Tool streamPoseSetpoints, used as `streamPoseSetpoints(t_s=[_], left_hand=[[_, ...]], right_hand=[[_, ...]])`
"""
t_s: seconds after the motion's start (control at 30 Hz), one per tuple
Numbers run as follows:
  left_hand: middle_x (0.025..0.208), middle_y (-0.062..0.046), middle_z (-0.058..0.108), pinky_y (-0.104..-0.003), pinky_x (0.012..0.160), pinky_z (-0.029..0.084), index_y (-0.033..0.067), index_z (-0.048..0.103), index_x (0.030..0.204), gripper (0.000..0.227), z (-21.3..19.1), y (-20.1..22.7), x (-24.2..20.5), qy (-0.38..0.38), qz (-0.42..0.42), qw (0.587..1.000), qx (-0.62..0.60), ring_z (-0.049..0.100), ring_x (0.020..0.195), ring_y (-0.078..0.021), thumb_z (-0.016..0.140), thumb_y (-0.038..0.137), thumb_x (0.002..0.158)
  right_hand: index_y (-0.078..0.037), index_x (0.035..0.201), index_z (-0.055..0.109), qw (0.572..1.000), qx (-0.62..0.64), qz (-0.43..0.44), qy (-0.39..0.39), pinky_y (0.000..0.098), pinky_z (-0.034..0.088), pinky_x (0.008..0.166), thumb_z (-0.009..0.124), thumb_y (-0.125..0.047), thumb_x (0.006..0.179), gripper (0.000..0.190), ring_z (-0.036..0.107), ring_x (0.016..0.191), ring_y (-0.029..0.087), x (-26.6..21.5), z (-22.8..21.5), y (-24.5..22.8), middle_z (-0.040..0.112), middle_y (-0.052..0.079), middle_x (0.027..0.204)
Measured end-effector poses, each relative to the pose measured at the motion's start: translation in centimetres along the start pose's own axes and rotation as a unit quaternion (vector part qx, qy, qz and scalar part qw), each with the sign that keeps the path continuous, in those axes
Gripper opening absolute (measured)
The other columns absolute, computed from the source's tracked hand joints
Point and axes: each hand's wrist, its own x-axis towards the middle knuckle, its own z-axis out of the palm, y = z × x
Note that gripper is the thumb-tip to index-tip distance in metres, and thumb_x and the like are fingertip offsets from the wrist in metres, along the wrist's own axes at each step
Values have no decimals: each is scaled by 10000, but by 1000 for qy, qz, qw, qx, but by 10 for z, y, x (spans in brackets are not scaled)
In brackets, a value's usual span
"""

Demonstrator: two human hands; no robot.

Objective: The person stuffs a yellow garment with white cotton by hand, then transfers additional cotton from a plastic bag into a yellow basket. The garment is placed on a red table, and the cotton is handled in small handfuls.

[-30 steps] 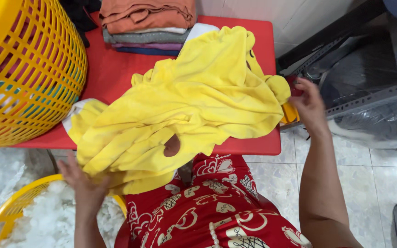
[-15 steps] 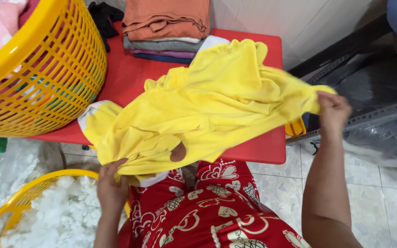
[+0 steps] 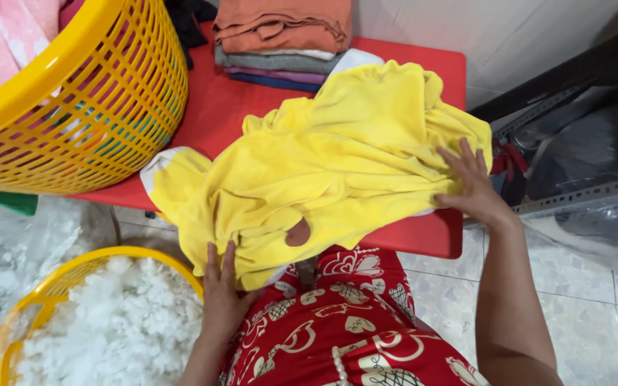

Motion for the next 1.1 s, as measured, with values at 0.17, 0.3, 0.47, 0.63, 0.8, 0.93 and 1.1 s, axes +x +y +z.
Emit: streamPoseSetpoints(t_s=[0.17, 0.3, 0.47, 0.63, 0.8, 0.93, 1.1], left_hand=[[1330, -134, 666, -370, 915, 574, 136, 680, 1315, 462, -12, -53, 10, -5, -84, 963, -256, 674, 1096, -219, 584, 15, 879], [1106, -64, 732, -310, 888, 535, -11, 709, 1153, 257, -75, -67, 50, 78, 9, 914, -398, 672, 992, -150, 537, 84, 988], [988, -113, 721, -392, 806, 527, 19, 704, 1211, 280, -125, -26, 125, 204, -49, 955, -211, 676, 878, -248, 605, 229, 1054], [1487, -289, 476, -496, 1146, 431, 26, 490, 1521, 604, -106, -10, 102, 344, 38, 936, -63, 508, 1369, -434, 733, 263, 1022], [1668, -322, -43, -553, 1192, 233, 114, 118, 1658, 1154, -54, 0, 72, 185, -100, 958, -194, 126, 1547, -521, 835, 454, 821], [1552, -362, 212, -590, 1193, 265, 141, 167, 1639, 1161, -33, 41, 91, 76, -79, 994, 18, 237, 1487, -549, 791, 606, 777], [1567, -318, 273, -599, 1068, 359, 132, 222, 1600, 1042, -9, 93, 134, 7, 19, 993, 115, 421, 1306, -521, 763, 542, 809]], right_hand=[[-72, 1255, 692, 990, 105, 32, 86, 369, 511, 1021, 753, -190, 908, 372, 655, 1199, 236, -22, 0, 28, 697, 142, 1254], [11, 1144, 692, 979, 138, -41, 145, 275, 536, 855, 709, -92, 975, 198, 675, 927, 107, 8, -39, 17, 723, 59, 1019], [-40, 1425, 620, 950, 45, -92, 295, 335, 522, 1002, 760, -186, 1006, 465, 683, 1164, 224, 85, -56, -41, 710, 161, 1284], [-155, 1611, 435, 957, -96, -157, 223, 530, 298, 1305, 782, -417, 961, 783, 358, 1572, 377, 94, -20, -96, 387, 171, 1688], [-354, 1587, 340, 951, -276, -119, -71, 822, -10, 1088, 836, -560, 631, 1097, -13, 1554, 373, 51, 88, -122, 72, 44, 1715], [-290, 1526, 446, 927, -320, -189, -44, 810, 17, 1117, 764, -398, 777, 821, 76, 1588, 329, 61, 122, -102, 133, -4, 1726], [-243, 1498, 530, 925, -348, -151, 33, 797, 67, 1134, 610, -280, 916, 589, 168, 1600, 242, 118, 108, -44, 188, -86, 1757]])
